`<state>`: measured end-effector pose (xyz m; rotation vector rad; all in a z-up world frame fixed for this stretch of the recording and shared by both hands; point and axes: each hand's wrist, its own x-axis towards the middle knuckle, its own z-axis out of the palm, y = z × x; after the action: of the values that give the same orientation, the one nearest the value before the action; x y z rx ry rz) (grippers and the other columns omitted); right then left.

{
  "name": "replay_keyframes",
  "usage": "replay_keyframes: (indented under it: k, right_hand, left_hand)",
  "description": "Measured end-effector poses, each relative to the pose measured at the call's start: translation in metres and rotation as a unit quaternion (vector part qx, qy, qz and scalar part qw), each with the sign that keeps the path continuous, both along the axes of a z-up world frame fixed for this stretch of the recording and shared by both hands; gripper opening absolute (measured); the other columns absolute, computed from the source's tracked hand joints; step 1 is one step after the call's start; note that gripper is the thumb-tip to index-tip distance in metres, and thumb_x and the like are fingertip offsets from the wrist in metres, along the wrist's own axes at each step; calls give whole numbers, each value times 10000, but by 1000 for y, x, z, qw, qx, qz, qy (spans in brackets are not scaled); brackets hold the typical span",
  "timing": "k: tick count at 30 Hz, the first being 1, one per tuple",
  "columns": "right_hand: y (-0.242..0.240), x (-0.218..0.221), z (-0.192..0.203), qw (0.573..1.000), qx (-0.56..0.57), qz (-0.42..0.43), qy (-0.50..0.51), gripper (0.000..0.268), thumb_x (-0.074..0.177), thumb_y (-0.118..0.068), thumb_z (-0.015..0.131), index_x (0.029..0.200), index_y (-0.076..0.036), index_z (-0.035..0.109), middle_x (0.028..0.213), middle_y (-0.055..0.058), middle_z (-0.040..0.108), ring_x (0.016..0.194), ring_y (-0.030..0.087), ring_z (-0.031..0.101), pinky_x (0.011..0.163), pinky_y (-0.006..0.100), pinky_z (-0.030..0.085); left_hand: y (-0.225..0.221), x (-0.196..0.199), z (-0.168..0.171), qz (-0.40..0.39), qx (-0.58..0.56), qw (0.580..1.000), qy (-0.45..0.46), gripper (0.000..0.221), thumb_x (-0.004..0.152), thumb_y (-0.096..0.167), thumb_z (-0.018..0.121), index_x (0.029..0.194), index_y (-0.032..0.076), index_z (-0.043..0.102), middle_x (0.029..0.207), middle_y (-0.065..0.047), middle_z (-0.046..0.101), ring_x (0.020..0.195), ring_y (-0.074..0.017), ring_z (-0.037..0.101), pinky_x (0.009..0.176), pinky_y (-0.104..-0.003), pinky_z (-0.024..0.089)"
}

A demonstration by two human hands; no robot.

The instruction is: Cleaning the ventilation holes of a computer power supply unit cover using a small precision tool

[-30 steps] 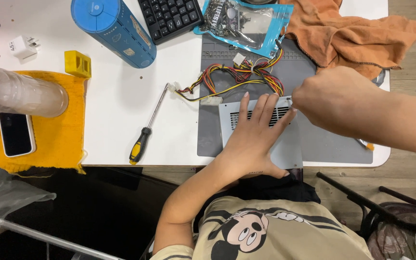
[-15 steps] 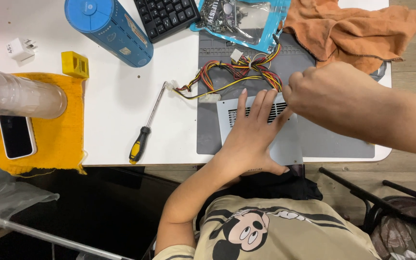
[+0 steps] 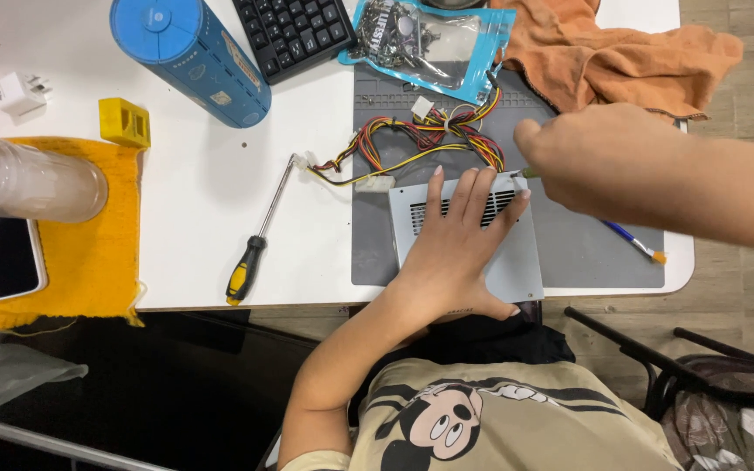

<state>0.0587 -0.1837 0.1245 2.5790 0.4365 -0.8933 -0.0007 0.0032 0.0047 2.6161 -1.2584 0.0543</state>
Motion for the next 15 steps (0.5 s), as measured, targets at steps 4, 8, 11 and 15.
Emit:
replay_keyframes:
  k: [4,8,11,15]
  right_hand:
    - [-3,-22,-14,949,-44,290,-113,187,909,-27,672,893,-179,564,676,-53,609,558,177,679,445,318,450]
    - [-3,-12,-21,940,-49,320,-107,236,948,-18,609,811,-206,571,655,-70,613,546,163,641,470,310,447]
    - [10,2,-14,972,-81,221,-10,250,912,-91,622,726,-259,620,687,-91,707,672,216,722,519,343,508]
    - [20,20,3,993,-102,-44,49,338,999,-335,470,1031,-171,764,1040,50,813,972,289,776,736,411,612]
  left_hand:
    - [-2,-1,1,2,19,1000,-7,1630,381,1075,820,1630,155,318,1608,-283,301,1536,-414,276,1256,-716,168]
    - [-3,-1,-2,2,16,1000,1,1642,382,1067,827,1634,146,298,1637,-297,289,1559,-426,265,1262,-717,138]
    - [-2,-1,-3,1,5,1000,-6,1655,386,1067,865,1638,155,282,1616,-284,303,1540,-430,296,1259,-715,175]
    - [-3,-2,-6,1,10,1000,1,1633,382,1058,888,1632,200,282,1624,-285,300,1560,-441,274,1256,-732,130]
